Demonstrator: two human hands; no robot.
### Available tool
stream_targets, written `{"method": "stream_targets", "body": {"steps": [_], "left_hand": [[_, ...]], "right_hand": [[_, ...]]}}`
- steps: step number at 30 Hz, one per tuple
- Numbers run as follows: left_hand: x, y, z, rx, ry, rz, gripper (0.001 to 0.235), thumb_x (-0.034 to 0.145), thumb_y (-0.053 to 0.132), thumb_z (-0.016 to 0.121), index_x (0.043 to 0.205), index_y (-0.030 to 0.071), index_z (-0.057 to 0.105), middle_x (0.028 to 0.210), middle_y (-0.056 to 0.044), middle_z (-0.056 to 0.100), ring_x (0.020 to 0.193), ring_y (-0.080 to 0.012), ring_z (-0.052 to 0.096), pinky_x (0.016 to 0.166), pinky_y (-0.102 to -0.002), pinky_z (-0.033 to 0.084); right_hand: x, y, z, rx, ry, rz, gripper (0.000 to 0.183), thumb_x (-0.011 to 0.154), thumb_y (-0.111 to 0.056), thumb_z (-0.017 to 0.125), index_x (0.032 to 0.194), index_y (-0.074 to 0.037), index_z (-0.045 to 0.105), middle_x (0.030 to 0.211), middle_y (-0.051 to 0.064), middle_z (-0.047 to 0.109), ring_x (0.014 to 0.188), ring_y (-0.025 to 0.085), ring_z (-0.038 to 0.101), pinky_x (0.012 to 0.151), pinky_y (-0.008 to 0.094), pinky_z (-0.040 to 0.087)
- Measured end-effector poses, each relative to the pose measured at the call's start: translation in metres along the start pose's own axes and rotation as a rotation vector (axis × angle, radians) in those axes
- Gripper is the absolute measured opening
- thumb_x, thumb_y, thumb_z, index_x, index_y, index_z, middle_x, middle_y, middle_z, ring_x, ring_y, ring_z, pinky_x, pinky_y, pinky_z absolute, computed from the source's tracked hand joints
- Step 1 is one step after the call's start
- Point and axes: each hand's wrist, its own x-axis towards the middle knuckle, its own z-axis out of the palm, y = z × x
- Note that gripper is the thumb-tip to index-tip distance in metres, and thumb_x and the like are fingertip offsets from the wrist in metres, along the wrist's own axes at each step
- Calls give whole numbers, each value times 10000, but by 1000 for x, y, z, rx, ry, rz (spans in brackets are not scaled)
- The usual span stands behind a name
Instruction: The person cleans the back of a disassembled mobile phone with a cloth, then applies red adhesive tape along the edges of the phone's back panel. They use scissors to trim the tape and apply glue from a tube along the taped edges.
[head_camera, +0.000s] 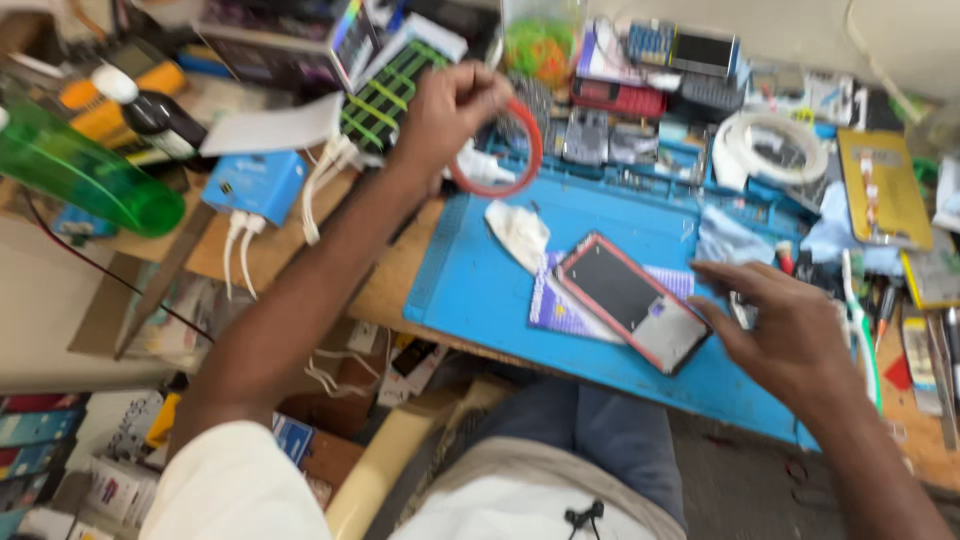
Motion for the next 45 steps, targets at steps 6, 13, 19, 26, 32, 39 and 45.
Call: {"method": "stream_targets", "body": {"steps": [6, 13, 19, 26, 32, 39, 45], "left_hand": [[-7, -5, 11, 1118, 149, 468, 495, 775, 114, 786, 1245, -5, 688, 1251, -246, 657, 1164, -386, 611, 961, -435, 524], [-113, 37, 88, 55, -56, -89, 612, 977, 161, 690, 1516, 35, 429, 1391, -155, 593, 1314, -285, 579, 1093, -419, 496], [-138, 36, 162, -862, 64, -361, 477, 995, 118, 644, 1423, 35, 452, 1211, -96, 650, 1095, -140, 637, 938, -328, 566], [-136, 18, 178, -811, -32, -306, 229, 1074, 108, 597, 1261, -15, 547, 1075, -46, 672, 955, -79, 630, 837, -266, 554], [-136, 24, 184, -601, -149, -285, 224, 1055, 98, 578, 1249, -10, 546, 1011, -10, 651, 922, -37, 591, 827, -231, 521], [-132, 31, 183, -408, -223, -295, 232, 1084, 153, 571, 1244, -14, 551, 926, -10, 599, 841, -47, 532, 731, -243, 480], [-133, 40, 184, -385, -255, -274, 269, 1058, 172, 558, 1255, -8, 527, 967, -12, 630, 907, -44, 583, 789, -250, 514]], "right_hand": [[-13, -30, 26, -214, -161, -174, 941, 671, -447, 850, 1449, -43, 506, 1305, 215, 614, 1137, 381, 605, 941, 484, 501], [-16, -33, 21, 2, 65, -69, 933, 626, -270, 883, 1447, -39, 504, 1197, 189, 630, 1109, 376, 617, 933, 471, 512], [-35, -63, 32, 20, 327, -101, 985, 612, -245, 911, 1463, -10, 474, 1213, 215, 592, 1120, 382, 595, 952, 470, 504], [-2, -46, 9, 323, 272, -104, 679, 825, -99, 783, 1453, -29, 536, 1279, 155, 636, 1166, 256, 650, 972, 376, 528], [42, -33, 7, 580, 29, -6, 483, 857, -38, 733, 1334, -52, 665, 1101, 42, 705, 1001, 113, 665, 891, 274, 544], [50, -34, 16, 662, -105, 89, 375, 839, 6, 734, 1213, -9, 714, 823, -37, 580, 733, 30, 521, 650, 198, 454], [52, -27, 19, 742, -146, 166, 386, 793, 29, 736, 1178, 0, 716, 779, -56, 540, 676, 15, 490, 584, 193, 414]]}}
